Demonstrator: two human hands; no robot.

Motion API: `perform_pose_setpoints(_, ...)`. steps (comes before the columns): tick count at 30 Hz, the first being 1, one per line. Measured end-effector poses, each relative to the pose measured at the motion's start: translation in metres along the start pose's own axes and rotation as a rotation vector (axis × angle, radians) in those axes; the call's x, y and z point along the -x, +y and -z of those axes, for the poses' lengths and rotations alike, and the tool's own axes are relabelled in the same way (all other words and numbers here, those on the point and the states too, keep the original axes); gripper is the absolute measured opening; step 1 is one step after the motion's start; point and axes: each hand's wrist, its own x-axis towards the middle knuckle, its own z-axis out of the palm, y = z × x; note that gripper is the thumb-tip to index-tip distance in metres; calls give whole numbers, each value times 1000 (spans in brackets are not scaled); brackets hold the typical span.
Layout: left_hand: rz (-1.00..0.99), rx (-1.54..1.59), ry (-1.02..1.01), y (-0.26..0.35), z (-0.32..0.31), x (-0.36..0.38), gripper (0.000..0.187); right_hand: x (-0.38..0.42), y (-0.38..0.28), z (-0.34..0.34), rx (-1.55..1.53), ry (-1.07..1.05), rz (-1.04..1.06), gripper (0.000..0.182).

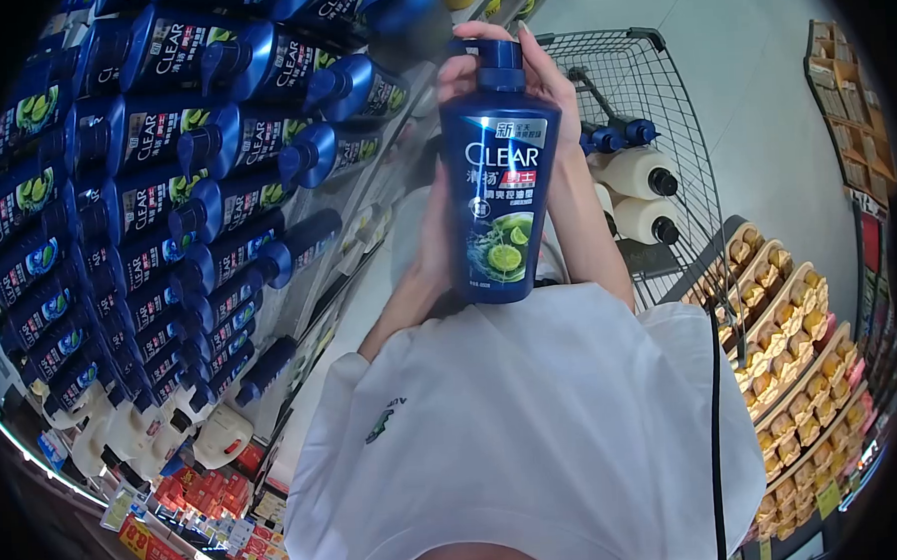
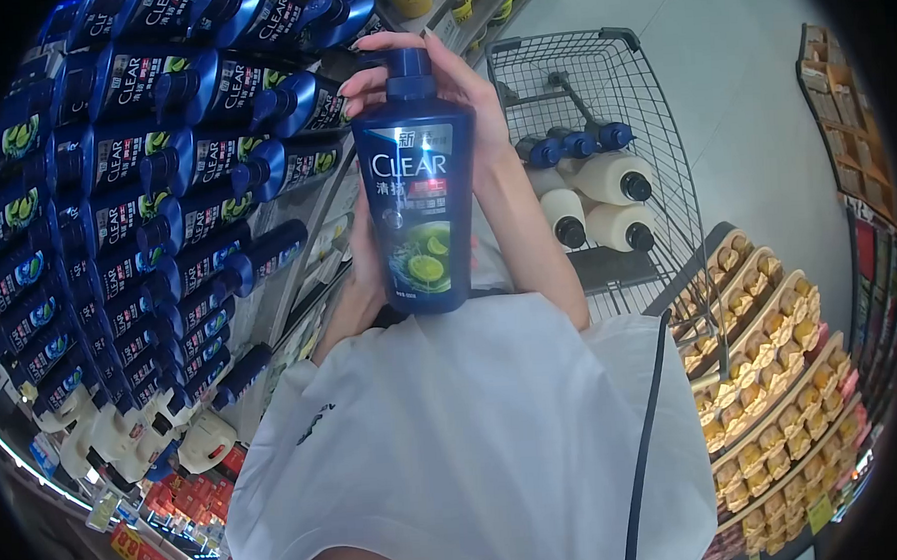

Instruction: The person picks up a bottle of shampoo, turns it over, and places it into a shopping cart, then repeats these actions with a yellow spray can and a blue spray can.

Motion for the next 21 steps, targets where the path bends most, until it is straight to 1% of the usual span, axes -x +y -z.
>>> perform_pose_setpoints(1,-1,-8,-7,0,1,1,95,0,2,-1,-28,-3,3,55)
perform_pose_setpoints(2,-4,-19,-16,0,2,0,95,1,4,-5,-48,49,9,56)
perform_pose_setpoints(5,-13,-59,-27,3,4,1,92,1,9,-1,-73,20,13,56)
perform_pose_setpoints(6,-15,-72,-21,2,4,4,92,2,11,0,-66,7,8,56)
perform_pose_setpoints(9,-43,54,-38,8,-1,8,89,-4,13,2,-38,-26,-1,56)
perform_pose_setpoints(13,-31,-35,-34,8,4,13,88,-7,20,-3,-1,20,-23,55)
perform_pose_setpoints(16,-24,58,-35,8,10,16,90,-7,26,-7,17,39,-24,55)
perform_pose_setpoints(21,-43,38,-19,-1,17,17,91,1,30,-2,42,58,-33,55)
